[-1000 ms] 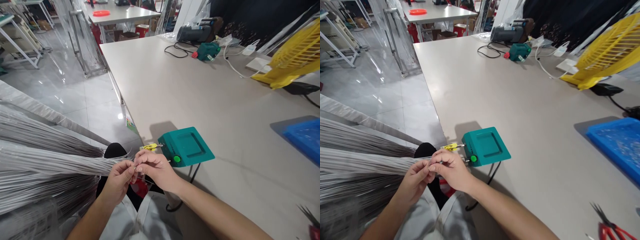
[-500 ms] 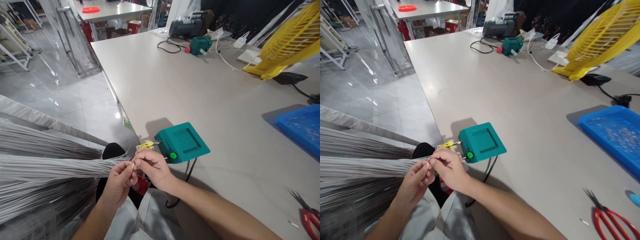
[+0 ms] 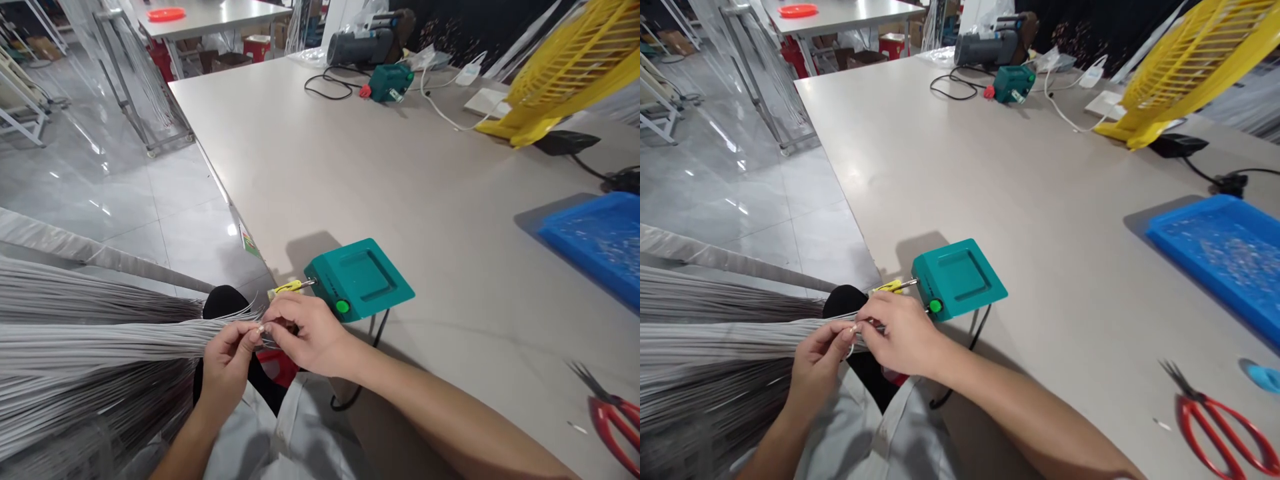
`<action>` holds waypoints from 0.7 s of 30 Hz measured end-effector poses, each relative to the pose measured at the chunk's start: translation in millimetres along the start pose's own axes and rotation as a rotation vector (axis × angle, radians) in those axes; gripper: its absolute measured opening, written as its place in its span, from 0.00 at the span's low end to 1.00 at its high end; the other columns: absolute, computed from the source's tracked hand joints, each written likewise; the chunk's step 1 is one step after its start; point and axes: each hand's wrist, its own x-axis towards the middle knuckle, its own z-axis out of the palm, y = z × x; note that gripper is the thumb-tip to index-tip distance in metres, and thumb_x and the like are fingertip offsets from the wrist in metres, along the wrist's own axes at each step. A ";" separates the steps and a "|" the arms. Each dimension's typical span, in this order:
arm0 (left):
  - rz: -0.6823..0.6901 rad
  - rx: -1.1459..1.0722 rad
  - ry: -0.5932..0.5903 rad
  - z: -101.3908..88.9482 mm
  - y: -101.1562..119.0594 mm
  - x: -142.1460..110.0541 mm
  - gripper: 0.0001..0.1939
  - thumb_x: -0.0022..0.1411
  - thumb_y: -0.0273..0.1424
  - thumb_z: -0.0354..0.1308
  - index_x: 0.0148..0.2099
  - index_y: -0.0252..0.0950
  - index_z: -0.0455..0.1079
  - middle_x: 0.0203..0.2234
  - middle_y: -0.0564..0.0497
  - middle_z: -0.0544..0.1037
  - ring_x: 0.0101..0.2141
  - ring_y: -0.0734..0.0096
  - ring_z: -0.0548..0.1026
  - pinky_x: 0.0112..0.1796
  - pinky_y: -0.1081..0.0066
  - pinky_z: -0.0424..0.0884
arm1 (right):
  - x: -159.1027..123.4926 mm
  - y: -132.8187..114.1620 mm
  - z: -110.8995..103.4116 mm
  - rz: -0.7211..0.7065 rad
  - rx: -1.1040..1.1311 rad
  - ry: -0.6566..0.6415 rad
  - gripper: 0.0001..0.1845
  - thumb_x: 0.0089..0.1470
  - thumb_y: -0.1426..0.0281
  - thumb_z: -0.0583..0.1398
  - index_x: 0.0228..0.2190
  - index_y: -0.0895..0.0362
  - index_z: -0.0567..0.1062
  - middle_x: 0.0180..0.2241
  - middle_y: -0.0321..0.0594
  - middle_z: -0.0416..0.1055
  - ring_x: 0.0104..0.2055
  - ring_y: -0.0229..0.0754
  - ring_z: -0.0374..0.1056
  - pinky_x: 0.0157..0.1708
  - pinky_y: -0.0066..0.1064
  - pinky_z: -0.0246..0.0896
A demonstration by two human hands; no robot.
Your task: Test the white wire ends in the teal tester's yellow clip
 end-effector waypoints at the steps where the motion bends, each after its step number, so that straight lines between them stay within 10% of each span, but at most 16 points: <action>1: 0.067 0.084 0.006 -2.2 0.8 0.5 0.05 0.54 0.31 0.59 0.32 0.37 0.76 0.25 0.50 0.75 0.27 0.70 0.68 0.31 0.72 0.63 | -0.9 -0.4 -1.9 -0.042 -0.113 -0.033 0.07 0.50 0.75 0.53 0.27 0.59 0.72 0.27 0.41 0.69 0.30 0.39 0.65 0.29 0.30 0.60; 6: 0.229 0.218 0.004 -6.7 6.0 1.8 0.05 0.51 0.27 0.60 0.32 0.40 0.77 0.30 0.48 0.77 0.34 0.65 0.71 0.38 0.70 0.63 | -2.4 -1.9 -5.8 -0.105 -0.309 -0.119 0.09 0.51 0.76 0.52 0.30 0.60 0.72 0.30 0.46 0.70 0.32 0.42 0.65 0.30 0.32 0.60; 14: -0.312 -0.622 -0.118 9.4 6.1 -0.9 0.11 0.51 0.33 0.63 0.23 0.32 0.67 0.16 0.56 0.64 0.17 0.82 0.57 0.21 0.78 0.56 | 0.9 -2.2 11.8 0.179 0.513 0.096 0.08 0.55 0.70 0.55 0.25 0.58 0.70 0.23 0.35 0.65 0.26 0.34 0.62 0.26 0.25 0.60; 21: -0.396 -0.787 -0.171 14.1 2.8 0.1 0.11 0.50 0.32 0.64 0.25 0.32 0.65 0.18 0.56 0.64 0.18 0.84 0.58 0.21 0.79 0.56 | 0.3 -1.9 16.1 0.253 0.784 0.093 0.10 0.53 0.65 0.56 0.26 0.58 0.71 0.24 0.34 0.64 0.21 0.30 0.60 0.22 0.24 0.61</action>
